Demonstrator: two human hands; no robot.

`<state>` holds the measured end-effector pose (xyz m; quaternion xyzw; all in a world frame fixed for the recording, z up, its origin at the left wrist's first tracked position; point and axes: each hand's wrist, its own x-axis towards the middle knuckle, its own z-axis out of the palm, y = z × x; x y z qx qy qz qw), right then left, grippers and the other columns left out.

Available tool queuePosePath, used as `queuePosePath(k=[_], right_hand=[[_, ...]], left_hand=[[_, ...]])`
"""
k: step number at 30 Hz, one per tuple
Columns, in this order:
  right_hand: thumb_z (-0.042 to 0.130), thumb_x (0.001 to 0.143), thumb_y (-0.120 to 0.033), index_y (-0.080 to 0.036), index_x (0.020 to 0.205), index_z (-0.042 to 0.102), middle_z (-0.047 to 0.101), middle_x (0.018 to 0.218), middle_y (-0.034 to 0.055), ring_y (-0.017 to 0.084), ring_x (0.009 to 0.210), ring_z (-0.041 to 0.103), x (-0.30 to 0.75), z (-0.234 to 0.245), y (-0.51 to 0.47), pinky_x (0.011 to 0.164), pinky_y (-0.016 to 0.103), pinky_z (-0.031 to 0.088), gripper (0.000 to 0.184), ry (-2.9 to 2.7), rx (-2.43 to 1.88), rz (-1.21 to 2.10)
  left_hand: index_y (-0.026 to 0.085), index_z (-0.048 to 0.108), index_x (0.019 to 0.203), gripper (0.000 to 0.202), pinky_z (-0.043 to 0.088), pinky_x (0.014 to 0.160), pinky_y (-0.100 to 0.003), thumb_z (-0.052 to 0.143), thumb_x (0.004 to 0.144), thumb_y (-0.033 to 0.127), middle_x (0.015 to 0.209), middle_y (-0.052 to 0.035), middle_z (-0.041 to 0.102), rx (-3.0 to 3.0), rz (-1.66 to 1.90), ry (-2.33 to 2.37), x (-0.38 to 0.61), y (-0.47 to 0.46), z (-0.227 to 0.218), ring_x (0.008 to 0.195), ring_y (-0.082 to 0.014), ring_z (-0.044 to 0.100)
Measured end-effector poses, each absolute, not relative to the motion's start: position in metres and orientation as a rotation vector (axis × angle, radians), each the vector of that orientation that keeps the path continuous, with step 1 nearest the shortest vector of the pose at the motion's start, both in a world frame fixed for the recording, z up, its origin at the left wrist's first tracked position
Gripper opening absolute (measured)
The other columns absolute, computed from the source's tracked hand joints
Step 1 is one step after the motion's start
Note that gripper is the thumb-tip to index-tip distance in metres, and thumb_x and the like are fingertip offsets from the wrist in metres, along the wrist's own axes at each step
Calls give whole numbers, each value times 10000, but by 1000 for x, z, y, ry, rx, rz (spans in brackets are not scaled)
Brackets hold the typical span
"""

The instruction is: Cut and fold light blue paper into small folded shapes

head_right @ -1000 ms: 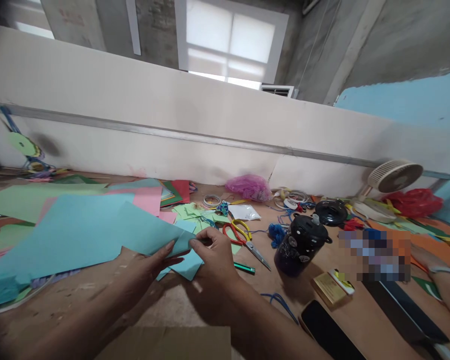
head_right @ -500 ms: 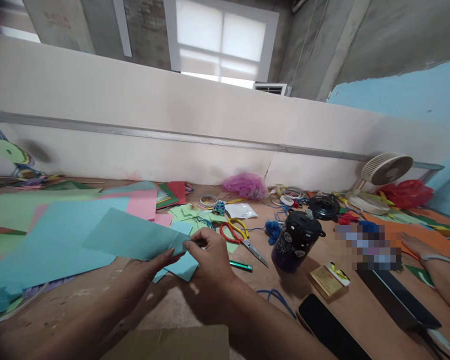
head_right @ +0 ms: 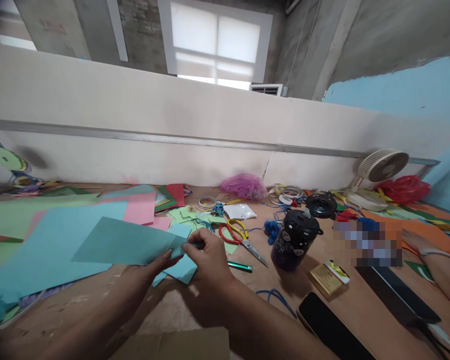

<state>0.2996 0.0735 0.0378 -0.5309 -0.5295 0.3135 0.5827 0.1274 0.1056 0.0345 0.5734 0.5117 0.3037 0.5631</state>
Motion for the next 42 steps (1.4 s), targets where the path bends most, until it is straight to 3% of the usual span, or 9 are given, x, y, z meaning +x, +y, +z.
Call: queuePosePath(k=[5,10,18,28,33,42], right_hand=[[742,654,-264,-186,958,589,537,719,-38,121,651,490,302,34,77,590,234,376,348,-1137,-1165,849],[748,658,-353,-165,733,595,534,628,-31,111,581,469,305,28,83,539,236,351,253,-1152,-1178,915],[774,616,-429,-167,640,588,600,571,-5,117,509,514,305,32,83,509,248,413,323,-1087,-1158,1024],[743,657,-491,-170,621,579,603,564,-1,111,493,508,308,30,84,495,243,410,362,-1105,-1155,977],[758,670,-438,-167,688,607,595,614,-14,113,564,524,308,32,81,529,228,418,310,-1128,-1109,1018],[764,650,-445,-183,653,599,608,610,1,126,546,515,299,25,78,522,243,415,309,-1143,-1149,1060]], left_hand=[[205,768,978,424,321,1099,-448,617,783,551,1235,-98,663,1260,792,1123,128,105,35,1256,-317,511],[172,762,976,395,368,1076,-439,650,784,498,1163,-119,701,1236,847,1094,129,104,38,1207,-314,559],[182,721,1072,400,408,1056,-433,654,801,468,1177,-102,698,1217,905,1009,130,103,41,1149,-287,608],[148,741,1000,385,445,1030,-422,697,757,445,1129,-123,717,1139,948,998,134,103,48,1139,-308,614],[147,744,962,366,452,1014,-438,692,758,446,1130,-123,717,1153,965,974,130,108,44,1103,-310,634],[169,784,851,416,438,986,-449,656,725,544,1006,-135,755,1279,788,1221,130,100,58,1108,-362,608]])
